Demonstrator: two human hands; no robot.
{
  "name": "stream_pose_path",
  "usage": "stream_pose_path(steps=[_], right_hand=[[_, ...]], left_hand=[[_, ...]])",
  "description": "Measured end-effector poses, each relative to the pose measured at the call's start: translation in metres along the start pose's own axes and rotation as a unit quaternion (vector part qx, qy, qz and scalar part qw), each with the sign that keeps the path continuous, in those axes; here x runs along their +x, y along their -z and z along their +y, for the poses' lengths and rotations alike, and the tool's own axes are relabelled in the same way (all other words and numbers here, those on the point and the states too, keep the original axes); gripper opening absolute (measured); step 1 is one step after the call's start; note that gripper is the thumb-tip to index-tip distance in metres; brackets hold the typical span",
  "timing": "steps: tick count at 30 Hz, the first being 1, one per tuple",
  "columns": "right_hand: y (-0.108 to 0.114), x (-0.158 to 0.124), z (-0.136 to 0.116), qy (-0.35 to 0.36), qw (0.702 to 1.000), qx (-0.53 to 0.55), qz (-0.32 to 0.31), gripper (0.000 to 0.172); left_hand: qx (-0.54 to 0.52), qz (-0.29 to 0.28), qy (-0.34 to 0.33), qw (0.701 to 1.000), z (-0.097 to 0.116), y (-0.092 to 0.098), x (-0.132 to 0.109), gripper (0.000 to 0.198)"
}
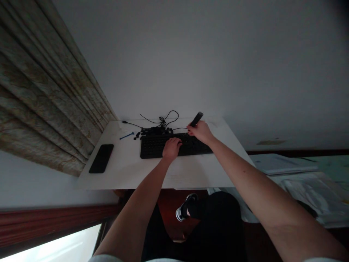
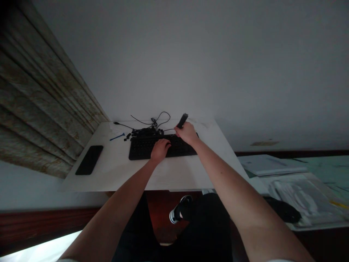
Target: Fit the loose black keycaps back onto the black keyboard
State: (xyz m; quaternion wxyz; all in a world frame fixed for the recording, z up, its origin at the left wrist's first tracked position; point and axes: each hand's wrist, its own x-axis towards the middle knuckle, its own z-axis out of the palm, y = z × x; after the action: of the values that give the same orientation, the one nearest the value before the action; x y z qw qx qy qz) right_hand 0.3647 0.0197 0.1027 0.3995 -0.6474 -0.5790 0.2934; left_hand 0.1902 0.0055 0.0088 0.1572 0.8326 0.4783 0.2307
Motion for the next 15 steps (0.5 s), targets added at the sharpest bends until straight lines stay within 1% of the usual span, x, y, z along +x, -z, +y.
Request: stream_pose_path(steps=[2, 3, 6, 8, 9, 11, 13, 15], right_hand=[[0.007, -0.009, 0.028, -0.033, 0.996, 0.064, 0.058, 0.016], [0.012, -0.014, 0.043, -0.045, 0.99, 0.091, 0.097, 0.017], [0.027, -0.03, 0.083, -0.076, 0.963, 0.161, 0.204, 0.023], [0.035, -0.04, 0.105, -0.091, 0.942, 0.19, 0.261, 0.028], [0.036, -0.044, 0.114, -0.098, 0.933, 0.201, 0.282, 0.03], [0.037, -0.051, 0.128, -0.11, 0.922, 0.215, 0.304, 0.033], [0.035, -0.056, 0.139, -0.115, 0.917, 0.214, 0.316, 0.035], [0.032, -0.059, 0.147, -0.116, 0.919, 0.193, 0.324, 0.037]], left_hand=[[-0.016, 0.011, 0.0, 1.0, -0.001, -0.001, 0.0, 0.016], [-0.022, 0.016, 0.002, 1.0, -0.001, -0.001, 0.0, 0.016], [-0.03, 0.026, 0.006, 0.999, -0.002, -0.002, -0.001, 0.017], [-0.034, 0.028, 0.006, 0.999, -0.002, -0.002, -0.001, 0.019], [-0.037, 0.03, 0.007, 0.999, -0.002, -0.002, -0.002, 0.02], [-0.043, 0.034, 0.01, 0.998, -0.002, -0.003, -0.002, 0.022], [-0.055, 0.045, 0.018, 0.997, -0.002, -0.003, -0.002, 0.022], [-0.08, 0.057, 0.028, 0.995, -0.002, -0.003, -0.002, 0.021]])
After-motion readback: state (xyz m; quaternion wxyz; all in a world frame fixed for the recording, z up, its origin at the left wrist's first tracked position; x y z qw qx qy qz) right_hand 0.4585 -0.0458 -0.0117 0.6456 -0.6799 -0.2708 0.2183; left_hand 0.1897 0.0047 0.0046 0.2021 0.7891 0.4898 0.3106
